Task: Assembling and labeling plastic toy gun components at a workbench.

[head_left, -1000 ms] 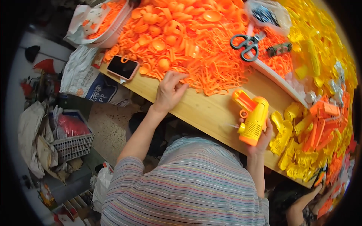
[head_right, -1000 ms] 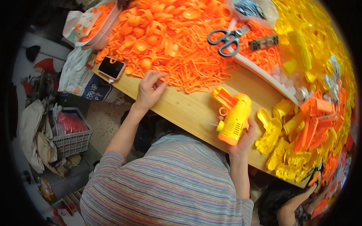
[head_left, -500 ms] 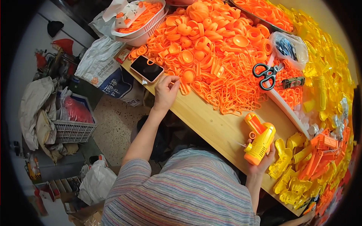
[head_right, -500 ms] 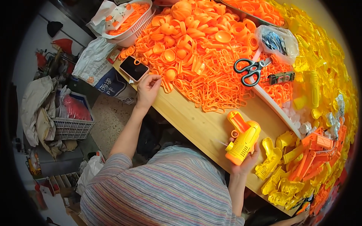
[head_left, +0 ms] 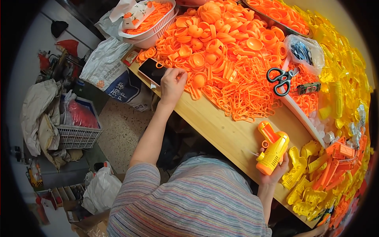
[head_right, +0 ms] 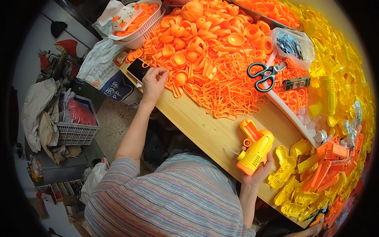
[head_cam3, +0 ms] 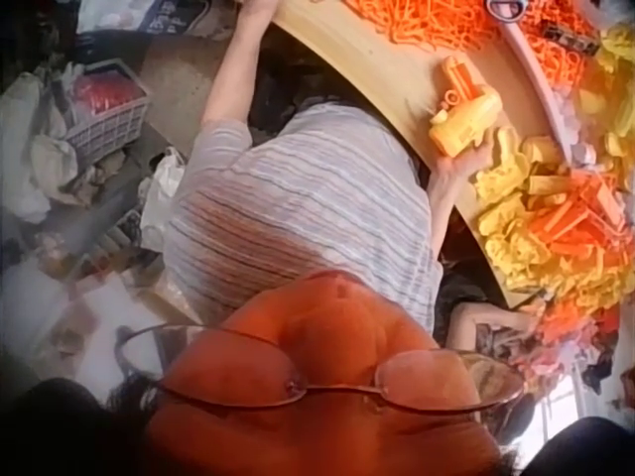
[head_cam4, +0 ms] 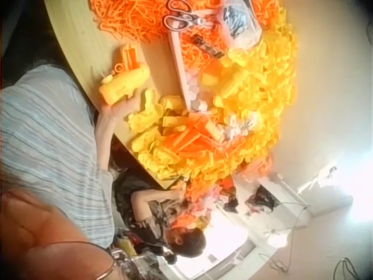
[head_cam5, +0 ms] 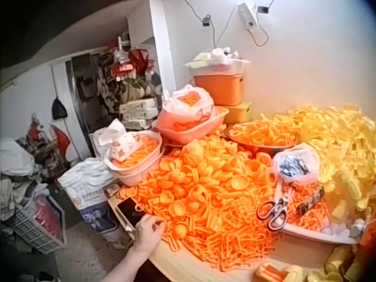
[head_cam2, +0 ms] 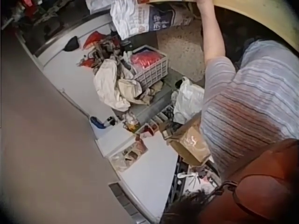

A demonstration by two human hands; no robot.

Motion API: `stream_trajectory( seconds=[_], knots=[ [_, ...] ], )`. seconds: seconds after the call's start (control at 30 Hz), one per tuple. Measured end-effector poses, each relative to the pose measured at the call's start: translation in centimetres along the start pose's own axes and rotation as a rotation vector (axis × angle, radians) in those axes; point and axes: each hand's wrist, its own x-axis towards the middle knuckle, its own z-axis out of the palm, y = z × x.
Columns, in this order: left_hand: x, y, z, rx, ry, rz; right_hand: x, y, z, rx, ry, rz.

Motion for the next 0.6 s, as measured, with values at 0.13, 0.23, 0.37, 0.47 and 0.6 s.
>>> stream_trajectory(
  seconds=[0.13, 0.23, 0.37, 0.47, 0.6],
  knots=[
    [1.4, -0.2, 0.5, 0.097, 0.021, 0.053, -0.1, 0.0, -0.1, 0.001, 0.010, -0.003],
    [2.6, -0.3, 0.6, 0.216, -0.073, 0.072, -0.2, -0.1, -0.2, -0.004, 0.049, -0.007],
    [4.3, -1.1, 0.3, 0.246, -0.294, 0.019, -0.1, -0.1, -0.2, 0.002, 0.021, -0.016],
    [5.1, -0.8, -1.0, 0.220, -0.385, -0.022, -0.1, -0.1, -0.2, -0.006, 0.050, -0.021],
    [5.6, 0.4, -2.8, 0.162, -0.414, -0.052, 0.0, -0.2, -0.4, 0.007, 0.003, -0.016]
  ],
)
